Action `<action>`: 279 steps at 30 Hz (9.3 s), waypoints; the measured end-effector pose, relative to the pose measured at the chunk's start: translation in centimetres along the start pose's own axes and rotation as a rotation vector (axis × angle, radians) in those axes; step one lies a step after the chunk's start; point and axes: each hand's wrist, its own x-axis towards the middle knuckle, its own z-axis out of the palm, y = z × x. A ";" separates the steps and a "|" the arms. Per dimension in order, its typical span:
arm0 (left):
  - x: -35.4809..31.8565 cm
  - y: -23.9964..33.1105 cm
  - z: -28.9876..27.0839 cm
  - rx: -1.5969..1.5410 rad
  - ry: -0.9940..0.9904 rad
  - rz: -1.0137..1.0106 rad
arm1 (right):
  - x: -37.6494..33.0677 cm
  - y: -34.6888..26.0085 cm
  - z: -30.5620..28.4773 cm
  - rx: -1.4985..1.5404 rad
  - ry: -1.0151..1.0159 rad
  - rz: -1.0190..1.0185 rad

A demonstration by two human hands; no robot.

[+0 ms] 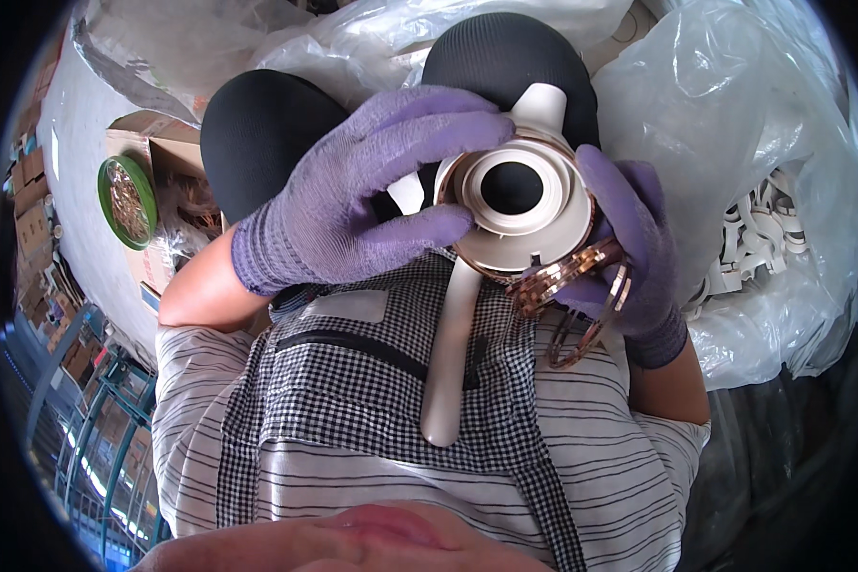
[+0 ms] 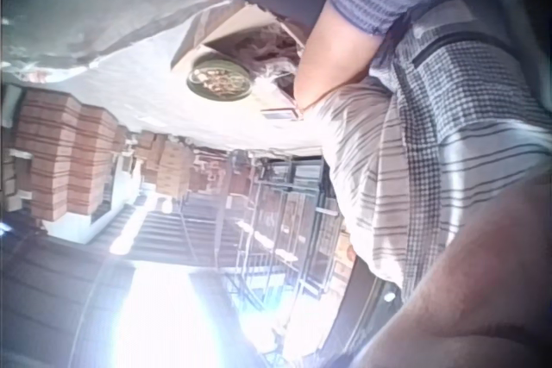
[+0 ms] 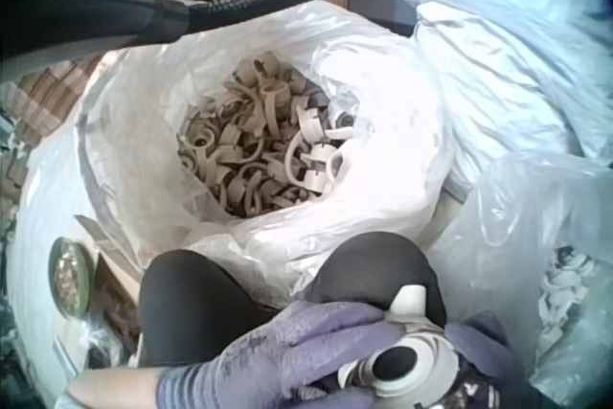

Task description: The person sits on the floor and repeatedly picks white plastic lamp bases from a large bag, then inserts copper wire rings into the central opening of each base. The person handles the items one at a time and places the assembled units into a nearby cardboard box.

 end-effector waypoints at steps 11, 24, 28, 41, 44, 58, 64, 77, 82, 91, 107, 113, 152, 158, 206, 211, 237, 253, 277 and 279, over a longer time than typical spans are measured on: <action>0.5 2.0 5.1 -0.077 0.422 -0.259 | 6.8 1.5 -4.1 0.210 -0.160 -0.161; 0.1 1.5 3.1 0.041 0.206 -0.160 | 2.5 -0.7 -2.7 -0.260 -0.127 0.052; 0.2 1.0 3.3 0.023 0.225 -0.133 | 2.9 -0.1 -3.0 -0.269 -0.143 0.022; 0.6 0.8 3.2 0.182 0.191 -0.102 | 4.3 0.2 -3.3 -0.285 -0.124 -0.039; 0.9 0.9 3.2 0.254 0.206 -0.099 | 4.3 0.6 -3.1 -0.292 -0.107 -0.057; 0.8 -0.5 3.1 0.660 0.279 -0.014 | 5.2 4.6 -2.6 0.003 -0.224 -0.109; 0.6 0.3 3.3 0.624 0.217 -0.056 | 5.5 2.9 -1.7 -0.096 -0.189 -0.070; 2.1 -2.6 3.4 0.466 0.288 0.128 | 6.5 1.1 -1.6 -0.057 -0.167 -0.108; 2.2 -3.3 3.7 0.441 0.237 0.125 | 6.3 2.6 -0.5 -0.039 -0.125 -0.110; 0.1 -1.2 2.3 -0.095 0.172 -0.058 | 3.2 -0.1 -1.5 0.155 0.009 -0.026; -1.5 6.8 5.3 -0.580 0.200 -0.401 | 0.5 -3.1 1.9 -0.018 0.482 -0.242; -1.4 8.5 6.5 0.149 0.493 0.148 | -0.2 -4.7 2.8 0.479 0.315 0.019; 18.6 -34.0 -3.2 0.401 0.358 -1.022 | 0.0 1.1 1.3 1.002 0.431 0.643; 20.4 -25.6 -14.0 0.580 0.502 -0.892 | -0.2 1.4 1.3 1.018 0.442 0.541; 3.3 3.7 2.7 0.269 0.213 -0.052 | 5.8 -2.6 1.6 0.131 0.406 0.145; 3.1 2.6 2.3 -0.109 0.239 -0.206 | 2.7 -2.2 0.0 0.678 0.293 0.198; 2.6 -0.1 2.3 -0.603 0.296 -0.208 | 0.4 2.6 -0.4 0.714 0.482 0.153; 3.0 1.5 2.4 -0.310 0.334 -0.184 | 4.4 -3.2 -2.6 0.032 0.354 -0.193; 3.1 0.0 2.2 0.331 0.467 0.002 | 6.2 -2.9 0.6 -0.096 0.347 0.062; 3.0 0.5 2.3 0.294 0.469 -0.002 | 5.8 -2.5 0.7 0.029 0.335 0.116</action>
